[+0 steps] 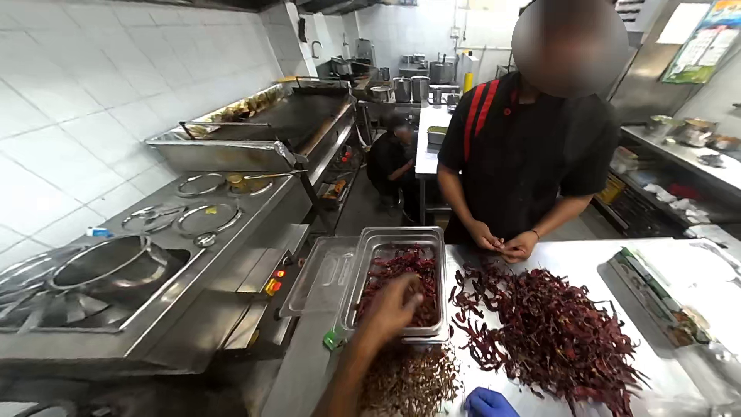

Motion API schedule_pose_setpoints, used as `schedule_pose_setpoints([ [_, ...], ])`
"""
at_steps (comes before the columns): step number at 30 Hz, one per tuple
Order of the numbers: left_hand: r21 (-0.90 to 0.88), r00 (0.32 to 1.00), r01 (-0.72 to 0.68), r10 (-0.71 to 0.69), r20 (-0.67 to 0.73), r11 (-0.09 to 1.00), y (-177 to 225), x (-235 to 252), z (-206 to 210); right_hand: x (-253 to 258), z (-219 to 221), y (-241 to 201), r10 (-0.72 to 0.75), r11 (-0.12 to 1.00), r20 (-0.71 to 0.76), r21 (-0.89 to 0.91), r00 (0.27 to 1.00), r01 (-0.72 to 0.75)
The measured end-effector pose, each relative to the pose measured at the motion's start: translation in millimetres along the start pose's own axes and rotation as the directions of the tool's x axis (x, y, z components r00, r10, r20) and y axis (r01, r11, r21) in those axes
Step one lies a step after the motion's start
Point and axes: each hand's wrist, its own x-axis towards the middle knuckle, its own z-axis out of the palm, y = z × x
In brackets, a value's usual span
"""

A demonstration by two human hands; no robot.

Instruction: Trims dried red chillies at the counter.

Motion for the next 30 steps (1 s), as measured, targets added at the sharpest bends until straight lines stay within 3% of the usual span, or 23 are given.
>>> schedule_pose_setpoints([
  [3, 0.204, 0.961, 0.045, 0.013, -0.275, 0.978, 7, 6, -29, 17, 10, 2, -0.011, 0.997, 0.043, 0.081, 0.999, 0.007],
  [5, 0.183, 0.894, -0.029, 0.107, -0.435, 0.983, 11, -9, -33, 17, 7, -21, -0.01, 0.999, -0.019, -0.046, 1.0, 0.009],
  [7, 0.128, 0.81, -0.132, 0.181, -0.558, 0.983, 1, -39, -11, 15, 0, -33, -0.067, 0.983, -0.141, -0.179, 0.988, 0.041],
  [9, 0.03, 0.762, -0.172, 0.153, -0.629, 0.985, -23, -75, 37, 13, -12, -19, -0.177, 0.966, -0.266, -0.234, 0.948, 0.114],
  [12, -0.147, 0.845, -0.061, -0.027, -0.534, 0.987, -43, -132, 110, 11, -35, -6, -0.223, 0.956, -0.446, -0.274, 0.867, 0.105],
  [15, -0.25, 0.884, -0.053, -0.072, -0.463, 0.967, -63, -179, 155, 19, -51, -9, -0.273, 0.921, -0.467, -0.38, 0.841, 0.088],
  [17, -0.253, 0.894, -0.085, -0.039, -0.447, 0.964, -78, -185, 156, 55, -57, -16, -0.318, 0.878, -0.417, -0.469, 0.852, 0.098],
  [20, -0.211, 0.936, -0.09, 0.01, -0.353, 0.973, -92, -180, 126, 109, -50, -33, -0.392, 0.767, -0.233, -0.617, 0.89, 0.177],
  [25, -0.167, 0.905, 0.015, -0.084, -0.418, 0.986, -94, -184, 105, 158, -18, -50, -0.405, 0.568, -0.062, -0.799, 0.912, 0.198],
  [27, -0.232, 0.914, 0.039, -0.128, -0.385, 0.972, -90, -196, 119, 165, -7, -39, -0.416, 0.56, -0.061, -0.803, 0.907, 0.203],
  [30, -0.407, 0.947, 0.009, -0.139, -0.289, 0.913, -74, -190, 140, 165, -9, -35, -0.446, 0.669, -0.161, -0.713, 0.88, 0.209],
])
